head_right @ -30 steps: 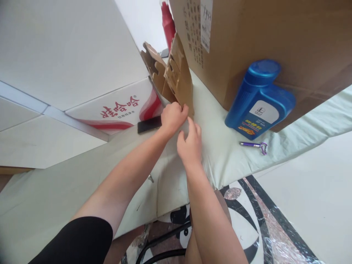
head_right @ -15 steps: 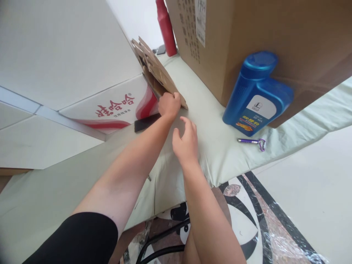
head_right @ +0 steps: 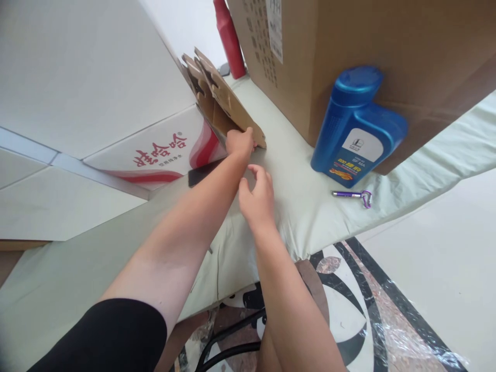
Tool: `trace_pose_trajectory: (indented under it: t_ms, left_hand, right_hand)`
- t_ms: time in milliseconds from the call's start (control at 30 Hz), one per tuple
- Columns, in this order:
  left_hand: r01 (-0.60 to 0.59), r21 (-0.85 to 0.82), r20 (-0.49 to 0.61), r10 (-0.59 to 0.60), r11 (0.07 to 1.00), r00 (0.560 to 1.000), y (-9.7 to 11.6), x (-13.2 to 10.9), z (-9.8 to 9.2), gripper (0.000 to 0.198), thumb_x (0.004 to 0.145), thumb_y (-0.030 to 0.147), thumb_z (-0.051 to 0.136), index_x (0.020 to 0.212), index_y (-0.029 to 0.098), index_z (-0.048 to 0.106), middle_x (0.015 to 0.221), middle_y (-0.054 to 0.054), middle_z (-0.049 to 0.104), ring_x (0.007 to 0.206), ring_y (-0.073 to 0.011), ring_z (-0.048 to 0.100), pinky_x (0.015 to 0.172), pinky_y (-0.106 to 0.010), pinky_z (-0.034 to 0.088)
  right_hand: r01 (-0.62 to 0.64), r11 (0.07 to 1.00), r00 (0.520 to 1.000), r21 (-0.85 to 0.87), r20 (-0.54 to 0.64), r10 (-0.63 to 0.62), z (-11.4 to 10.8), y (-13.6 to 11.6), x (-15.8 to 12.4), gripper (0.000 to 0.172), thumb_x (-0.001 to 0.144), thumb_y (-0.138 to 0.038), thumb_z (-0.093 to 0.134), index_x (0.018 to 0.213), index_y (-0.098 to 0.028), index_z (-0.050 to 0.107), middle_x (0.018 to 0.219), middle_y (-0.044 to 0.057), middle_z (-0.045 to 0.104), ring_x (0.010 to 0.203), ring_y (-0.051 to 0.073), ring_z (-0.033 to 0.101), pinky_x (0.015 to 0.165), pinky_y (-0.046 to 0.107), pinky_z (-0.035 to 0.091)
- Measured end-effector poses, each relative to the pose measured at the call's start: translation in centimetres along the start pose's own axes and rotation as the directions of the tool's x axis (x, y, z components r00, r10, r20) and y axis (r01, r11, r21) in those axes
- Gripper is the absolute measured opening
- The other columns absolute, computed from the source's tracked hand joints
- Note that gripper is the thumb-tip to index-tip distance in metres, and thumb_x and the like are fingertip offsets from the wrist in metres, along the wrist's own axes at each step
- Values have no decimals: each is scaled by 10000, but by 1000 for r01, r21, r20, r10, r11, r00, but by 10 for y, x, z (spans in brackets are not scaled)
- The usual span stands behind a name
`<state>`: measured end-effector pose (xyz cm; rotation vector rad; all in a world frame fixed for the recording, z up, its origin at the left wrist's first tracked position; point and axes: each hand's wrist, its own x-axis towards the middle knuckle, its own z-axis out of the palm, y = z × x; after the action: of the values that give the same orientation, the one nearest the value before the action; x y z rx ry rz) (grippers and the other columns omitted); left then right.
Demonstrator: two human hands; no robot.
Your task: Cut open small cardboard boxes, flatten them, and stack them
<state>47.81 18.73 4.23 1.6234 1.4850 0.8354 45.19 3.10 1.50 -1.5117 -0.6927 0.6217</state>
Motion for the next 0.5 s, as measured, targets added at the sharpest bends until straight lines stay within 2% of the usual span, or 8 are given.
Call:
trace_pose_trajectory:
  t_ms: [100, 200, 300, 367, 433, 500]
  left_hand:
    - [60, -80, 25, -58, 995, 998, 0, -14, -1, 285, 895, 341, 607, 668, 171, 642, 709, -93, 690, 711, -213, 688, 763, -342, 516]
    - [29, -239, 108, -3, 970, 994, -22, -49, -23, 403, 869, 378, 610, 520, 191, 537, 511, -18, 546, 463, -116, 493, 534, -270, 416]
    - [39, -341, 178, 24, 939, 984, -71, -91, -72, 512, 838, 488, 616, 440, 194, 486, 393, 10, 415, 368, -80, 365, 409, -234, 264]
    - [171, -358, 311, -55, 918, 949, -107, -116, -112, 526, 759, 534, 676, 410, 188, 487, 353, 16, 376, 339, -71, 342, 382, -219, 215]
    - [252, -344, 356, -123, 904, 926, -133, -137, -151, 531, 692, 577, 714, 408, 190, 488, 347, 25, 355, 316, -76, 332, 362, -220, 222]
    - [292, -359, 361, -157, 887, 919, -147, -153, -183, 558, 658, 603, 740, 399, 190, 469, 341, 36, 328, 308, -69, 311, 357, -215, 226]
  right_hand:
    - [-12, 1000, 1000, 13, -8, 12, -3, 0, 2, 314, 843, -286, 540, 1147, -219, 583, 1310, 122, 641, 1227, 247, 604, 1118, 469, 462]
    - [-29, 999, 999, 46, -21, 30, -7, 0, 4, 315, 837, -291, 543, 1138, -208, 583, 1294, 126, 643, 1200, 248, 611, 1112, 468, 461]
    - [-58, 993, 998, 99, -22, 60, -10, 0, 7, 297, 827, -288, 555, 1115, -220, 587, 1269, 108, 652, 1128, 226, 636, 1072, 450, 488]
    - [-67, 990, 997, 127, -21, 70, -9, 0, 7, 271, 815, -278, 567, 1080, -229, 594, 1241, 92, 659, 1074, 209, 648, 1039, 437, 503]
    - [-73, 988, 997, 139, -11, 76, -7, -1, 6, 238, 806, -266, 573, 1039, -231, 601, 1207, 84, 664, 1032, 200, 651, 1013, 431, 510]
    - [-81, 989, 997, 128, 11, 80, -2, -3, 3, 207, 800, -253, 574, 1003, -226, 608, 1165, 83, 668, 998, 198, 652, 989, 425, 513]
